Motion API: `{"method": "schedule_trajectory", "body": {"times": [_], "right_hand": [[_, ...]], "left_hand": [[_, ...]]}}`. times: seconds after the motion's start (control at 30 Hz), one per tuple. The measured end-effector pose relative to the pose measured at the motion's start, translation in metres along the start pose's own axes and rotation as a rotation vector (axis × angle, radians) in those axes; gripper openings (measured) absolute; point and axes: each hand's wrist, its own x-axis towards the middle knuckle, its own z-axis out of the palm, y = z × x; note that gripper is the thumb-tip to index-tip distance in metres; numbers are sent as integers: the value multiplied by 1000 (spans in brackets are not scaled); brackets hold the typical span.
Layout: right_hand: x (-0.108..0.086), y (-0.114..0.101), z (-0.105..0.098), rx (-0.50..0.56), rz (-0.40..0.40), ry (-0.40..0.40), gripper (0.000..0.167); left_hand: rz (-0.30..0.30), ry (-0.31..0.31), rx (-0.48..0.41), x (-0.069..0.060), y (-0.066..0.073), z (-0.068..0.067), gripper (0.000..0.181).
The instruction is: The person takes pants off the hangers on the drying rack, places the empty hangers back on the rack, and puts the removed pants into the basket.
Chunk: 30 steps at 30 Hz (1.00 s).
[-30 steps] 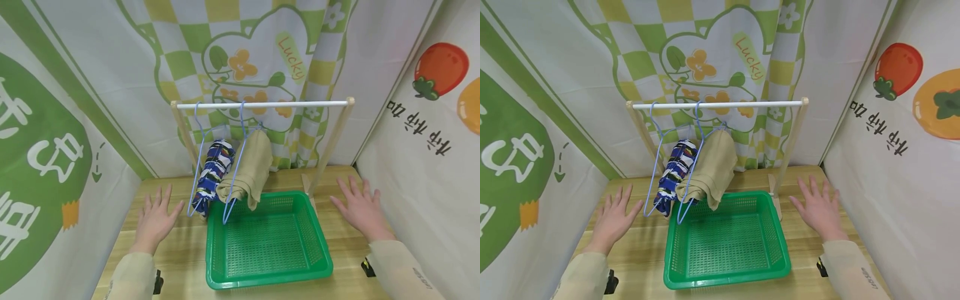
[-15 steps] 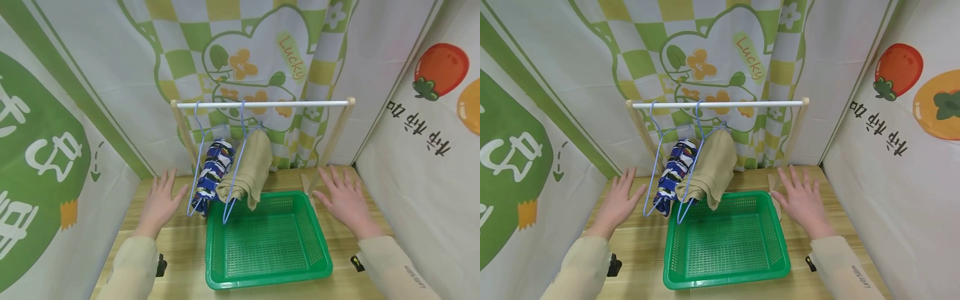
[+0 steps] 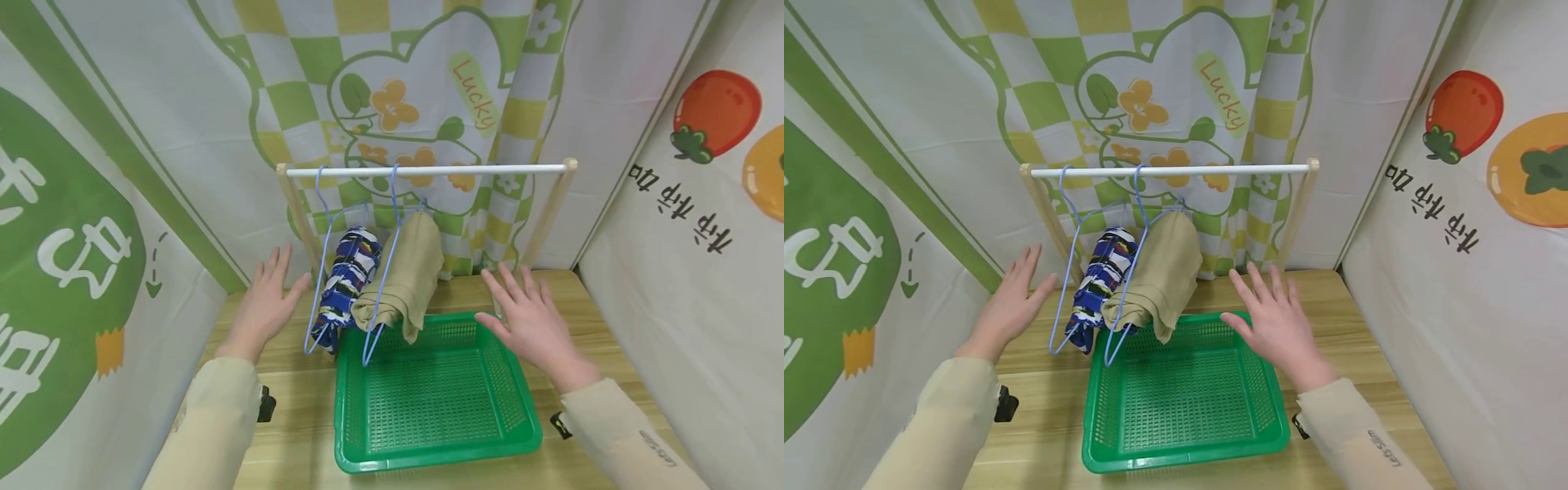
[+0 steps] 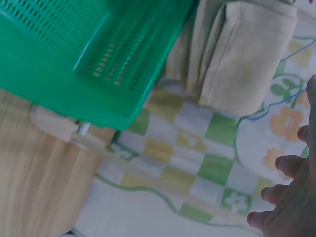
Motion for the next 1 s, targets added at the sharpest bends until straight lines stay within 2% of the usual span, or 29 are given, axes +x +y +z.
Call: {"method": "schedule_trajectory", "body": {"times": [0.3, 0.57, 0.77, 1.0], "right_hand": [[7, -32, -2, 6, -114, 43, 81], [12, -62, -7, 7, -211, 68, 88], [15, -85, -7, 4, -310, 123, 87], [19, -105, -6, 5, -403, 187, 83]], "left_hand": [[-10, -12, -61, 11, 7, -14, 81], [14, -1, -144, 23, 14, -22, 83], [39, 3, -212, 31, 19, -28, 79], [28, -13, -285, 40, 21, -33, 79]]}}
